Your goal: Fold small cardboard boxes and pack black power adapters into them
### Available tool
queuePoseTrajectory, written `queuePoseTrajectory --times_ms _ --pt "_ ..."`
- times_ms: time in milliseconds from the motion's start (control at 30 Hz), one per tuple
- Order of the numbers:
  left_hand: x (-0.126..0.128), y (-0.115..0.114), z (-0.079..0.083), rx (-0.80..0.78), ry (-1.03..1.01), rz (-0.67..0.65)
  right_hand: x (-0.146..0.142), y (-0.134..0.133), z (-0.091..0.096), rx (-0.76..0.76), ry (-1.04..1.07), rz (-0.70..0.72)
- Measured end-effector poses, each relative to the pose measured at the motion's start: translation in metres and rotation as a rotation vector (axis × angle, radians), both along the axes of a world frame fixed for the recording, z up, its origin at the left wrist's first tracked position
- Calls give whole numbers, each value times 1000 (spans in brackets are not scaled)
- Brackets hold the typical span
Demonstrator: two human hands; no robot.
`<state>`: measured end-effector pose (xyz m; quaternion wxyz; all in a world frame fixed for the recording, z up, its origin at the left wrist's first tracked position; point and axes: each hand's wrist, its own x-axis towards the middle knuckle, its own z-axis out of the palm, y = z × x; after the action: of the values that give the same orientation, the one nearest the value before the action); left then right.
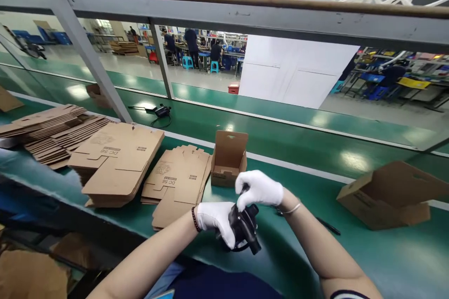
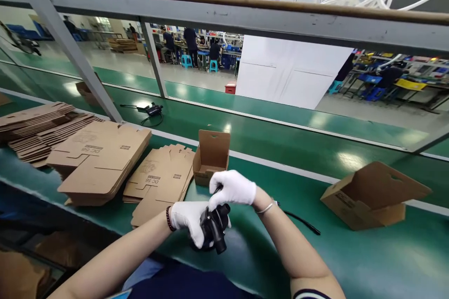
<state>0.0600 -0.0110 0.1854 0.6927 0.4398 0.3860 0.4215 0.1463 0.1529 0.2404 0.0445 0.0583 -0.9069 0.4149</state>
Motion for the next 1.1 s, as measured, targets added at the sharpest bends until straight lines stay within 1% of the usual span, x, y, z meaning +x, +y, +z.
queuePoseTrajectory --times_ms 33,67,133,200,267,300,367,433,500,567,600,633,667,733,767,833,900,967,1033,1100 --pt "-1 0 2 49 94 10 -2 -4 -7 -38 -76 -4" --pt "-1 -2 4 113 183 63 -1 -7 -12 -60 -125 -29" --pt "-1 -6 4 244 307 251 6 -14 -17 -61 -127 -127" --pt "3 -11 2 340 308 477 19 -20 -15 -40 -28 -187" --pt "11 -15 -1 392 239 680 32 -28 -9 -6 64 -135" --pt "15 -16 -2 413 211 768 38 -32 -6 27 76 -99" --pt "22 -16 -3 446 206 905 45 -38 -1 120 54 -81" --pt "18 -16 -2 476 270 985 46 -39 4 224 63 -118" --pt "-3 -19 -1 543 421 983 43 -34 12 302 150 -128" --pt "-41 -22 -4 616 636 945 35 -21 26 373 254 -127" --pt "-63 -22 -7 634 737 957 29 -14 35 415 276 -131" --pt "-85 -21 -11 582 854 953 21 -6 44 460 269 -132" --pt "-104 -18 -17 496 943 913 11 1 51 507 231 -126" --pt "-131 -6 -30 372 1027 800 -14 12 63 605 98 -92" --pt "-137 2 -37 345 1020 751 -28 16 65 655 26 -69" --pt "-139 18 -50 365 949 706 -55 17 66 745 -96 -20" --pt "-133 30 -61 413 879 724 -79 16 64 822 -221 29" --pt "-126 36 -68 456 862 758 -99 13 63 887 -370 90" --pt "-123 37 -72 494 871 787 -115 11 61 941 -525 180" --pt "-122 36 -74 498 874 808 -128 10 56 950 -646 277"
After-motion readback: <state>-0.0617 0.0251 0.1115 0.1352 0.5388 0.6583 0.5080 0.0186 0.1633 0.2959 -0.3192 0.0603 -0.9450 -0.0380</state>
